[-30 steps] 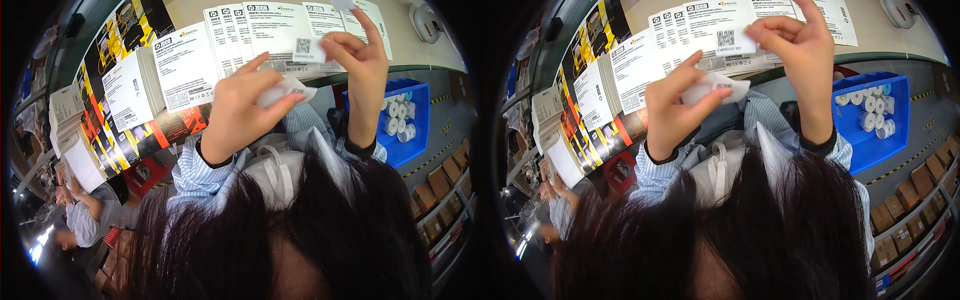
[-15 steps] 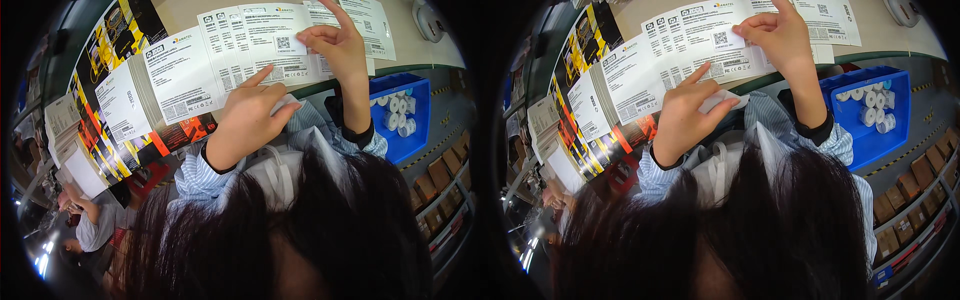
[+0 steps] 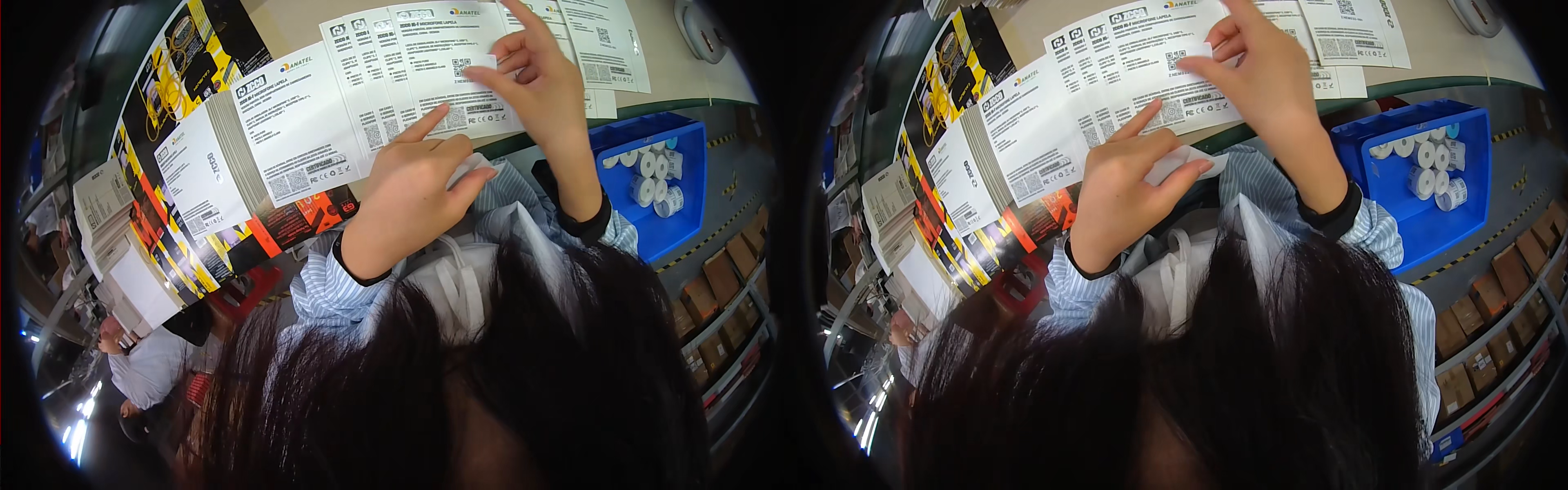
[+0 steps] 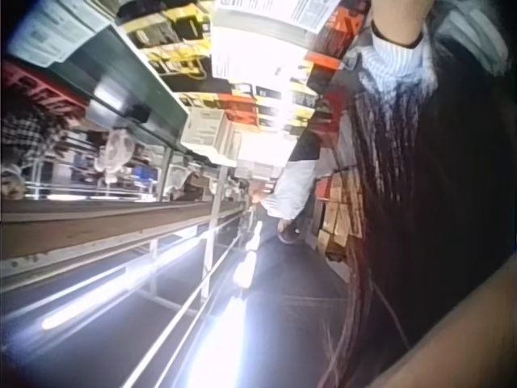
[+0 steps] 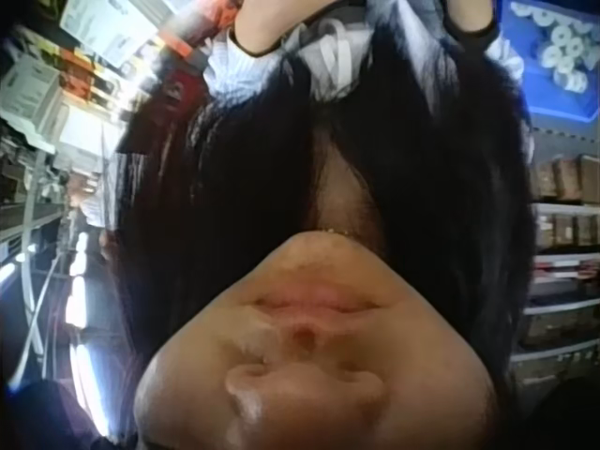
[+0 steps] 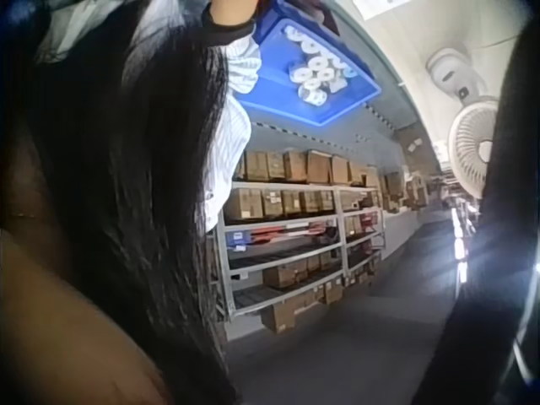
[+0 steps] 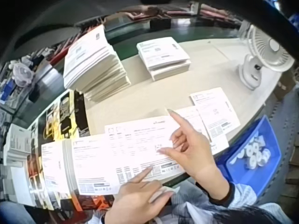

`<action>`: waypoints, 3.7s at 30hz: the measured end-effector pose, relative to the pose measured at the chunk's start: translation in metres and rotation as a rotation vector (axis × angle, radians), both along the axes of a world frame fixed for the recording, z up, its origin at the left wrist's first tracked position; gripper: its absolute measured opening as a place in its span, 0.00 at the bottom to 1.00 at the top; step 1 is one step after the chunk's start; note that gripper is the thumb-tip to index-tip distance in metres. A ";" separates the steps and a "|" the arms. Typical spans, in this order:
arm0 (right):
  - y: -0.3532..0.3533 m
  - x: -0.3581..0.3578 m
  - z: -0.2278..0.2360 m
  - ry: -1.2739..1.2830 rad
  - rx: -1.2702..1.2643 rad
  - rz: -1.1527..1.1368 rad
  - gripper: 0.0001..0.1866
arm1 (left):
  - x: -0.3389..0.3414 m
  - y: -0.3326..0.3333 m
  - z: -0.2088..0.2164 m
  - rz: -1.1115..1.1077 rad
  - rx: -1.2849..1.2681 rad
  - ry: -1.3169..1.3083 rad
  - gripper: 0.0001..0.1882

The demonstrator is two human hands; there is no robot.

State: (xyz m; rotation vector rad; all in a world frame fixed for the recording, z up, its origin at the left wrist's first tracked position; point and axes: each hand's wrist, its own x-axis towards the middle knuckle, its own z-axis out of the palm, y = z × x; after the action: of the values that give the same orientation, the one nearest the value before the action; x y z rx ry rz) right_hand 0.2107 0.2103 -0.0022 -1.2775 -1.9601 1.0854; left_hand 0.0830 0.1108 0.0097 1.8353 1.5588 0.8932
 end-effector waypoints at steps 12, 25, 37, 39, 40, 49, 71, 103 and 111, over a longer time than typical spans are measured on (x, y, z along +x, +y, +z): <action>-0.009 0.007 -0.015 0.015 0.553 0.249 0.30 | -0.008 -0.011 0.007 0.006 0.148 0.025 0.09; -0.004 0.035 -0.007 -0.013 0.411 0.288 0.20 | -0.011 -0.019 0.004 0.016 0.098 0.054 0.09; 0.000 0.004 -0.016 0.349 -0.388 -0.018 0.08 | -0.010 -0.017 0.000 0.025 0.107 0.039 0.10; 0.000 0.003 -0.016 0.340 -0.385 -0.019 0.08 | -0.010 -0.017 0.000 0.028 0.115 0.030 0.10; -0.001 0.002 -0.016 0.332 -0.383 -0.019 0.08 | -0.010 -0.017 0.000 0.025 0.107 0.034 0.10; -0.001 0.001 -0.018 0.265 -0.362 -0.016 0.08 | -0.011 -0.018 0.000 0.022 0.094 0.024 0.10; -0.018 -0.015 -0.030 -0.196 0.325 -0.193 0.26 | -0.011 -0.018 0.004 0.009 0.059 0.015 0.10; -0.051 0.013 0.011 0.400 -0.422 0.164 0.10 | -0.018 -0.018 0.026 0.329 0.432 0.214 0.29; -0.052 0.006 0.016 0.455 -0.326 0.133 0.06 | -0.011 -0.016 0.025 0.217 0.169 0.013 0.20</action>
State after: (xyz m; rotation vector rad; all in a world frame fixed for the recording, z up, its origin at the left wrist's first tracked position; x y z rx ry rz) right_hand 0.2171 0.1586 0.0141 -0.9485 -1.5825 1.6507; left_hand 0.0720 0.0949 0.0343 1.8122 1.7625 1.1443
